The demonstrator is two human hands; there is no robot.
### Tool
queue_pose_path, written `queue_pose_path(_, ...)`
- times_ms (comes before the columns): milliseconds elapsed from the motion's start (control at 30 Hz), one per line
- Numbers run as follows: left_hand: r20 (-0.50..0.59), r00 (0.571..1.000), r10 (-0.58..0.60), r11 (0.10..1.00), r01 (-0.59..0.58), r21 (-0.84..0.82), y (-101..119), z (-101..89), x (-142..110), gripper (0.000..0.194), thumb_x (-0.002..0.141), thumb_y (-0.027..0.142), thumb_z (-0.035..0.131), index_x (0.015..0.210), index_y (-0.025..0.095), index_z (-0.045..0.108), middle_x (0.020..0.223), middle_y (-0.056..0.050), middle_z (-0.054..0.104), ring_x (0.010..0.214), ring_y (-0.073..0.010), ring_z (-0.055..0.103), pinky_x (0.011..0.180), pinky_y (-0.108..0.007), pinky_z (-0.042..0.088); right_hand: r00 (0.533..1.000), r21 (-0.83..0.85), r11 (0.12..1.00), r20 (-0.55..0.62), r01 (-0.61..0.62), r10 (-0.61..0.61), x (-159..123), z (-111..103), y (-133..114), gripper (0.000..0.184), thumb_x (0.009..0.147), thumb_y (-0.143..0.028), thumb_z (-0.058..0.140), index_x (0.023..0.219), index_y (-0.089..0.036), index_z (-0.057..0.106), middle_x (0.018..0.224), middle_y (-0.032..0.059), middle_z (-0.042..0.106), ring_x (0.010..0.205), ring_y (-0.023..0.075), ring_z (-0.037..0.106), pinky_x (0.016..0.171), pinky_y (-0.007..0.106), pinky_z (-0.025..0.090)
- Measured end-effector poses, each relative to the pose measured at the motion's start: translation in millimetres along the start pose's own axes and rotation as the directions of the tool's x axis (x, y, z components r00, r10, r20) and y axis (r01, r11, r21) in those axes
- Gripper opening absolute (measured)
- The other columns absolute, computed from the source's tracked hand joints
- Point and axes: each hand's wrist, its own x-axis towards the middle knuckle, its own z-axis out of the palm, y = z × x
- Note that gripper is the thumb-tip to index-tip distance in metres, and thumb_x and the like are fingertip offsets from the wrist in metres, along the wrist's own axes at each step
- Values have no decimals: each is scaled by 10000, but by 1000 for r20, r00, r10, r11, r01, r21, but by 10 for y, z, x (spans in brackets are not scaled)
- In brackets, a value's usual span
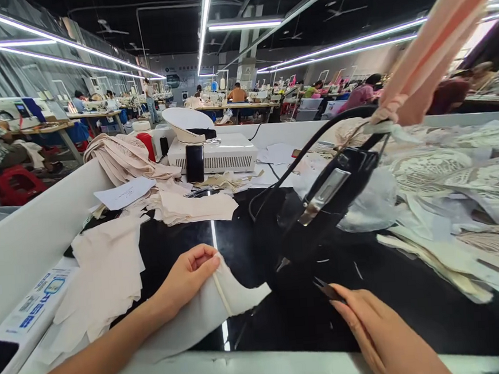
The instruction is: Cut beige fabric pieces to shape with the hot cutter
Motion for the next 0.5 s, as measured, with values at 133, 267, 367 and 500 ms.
queue_pose_path(133, 13, 1000, -26, 999, 26, 21, 14, -7, -24, 614, 780, 737, 880, 943, 195, 641, 891, -76, 788, 783, -217, 716, 713, -287, 530, 1000, -143, 990, -27, -10, 6, 101, -47, 177, 659, 1114, -683, 336, 1188, -199, 777, 902, 113, 762, 736, 288, 764, 651, 417, 612)
queue_pose_path(267, 9, 1000, -28, 999, 28, 38, 38, -15, -43, 598, 794, 716, 881, 963, 198, 633, 912, -83, 801, 779, -225, 737, 700, -287, 538, 998, -182, 983, -61, 3, -14, 166, 6, 148, 698, 1128, -665, 278, 1183, -193, 790, 941, 134, 773, 761, 291, 759, 676, 431, 608)
queue_pose_path(367, 2, 999, -36, 999, 36, 35, 34, -19, -40, 594, 788, 703, 891, 969, 199, 634, 911, -80, 804, 767, -223, 740, 685, -283, 540, 983, -222, 975, -180, -19, -22, 143, 68, 126, 720, 1130, -653, 262, 1232, -172, 788, 1086, 187, 801, 922, 356, 781, 802, 525, 632)
queue_pose_path(500, -11, 999, -35, 999, 35, 22, 21, -25, -22, 609, 768, 712, 901, 958, 199, 634, 890, -77, 802, 757, -217, 739, 679, -276, 545, 977, -29, 999, -212, -37, 31, 86, 74, -132, 609, 1108, -658, 394, 1174, -227, 820, 1108, 151, 824, 1012, 332, 793, 901, 484, 654)
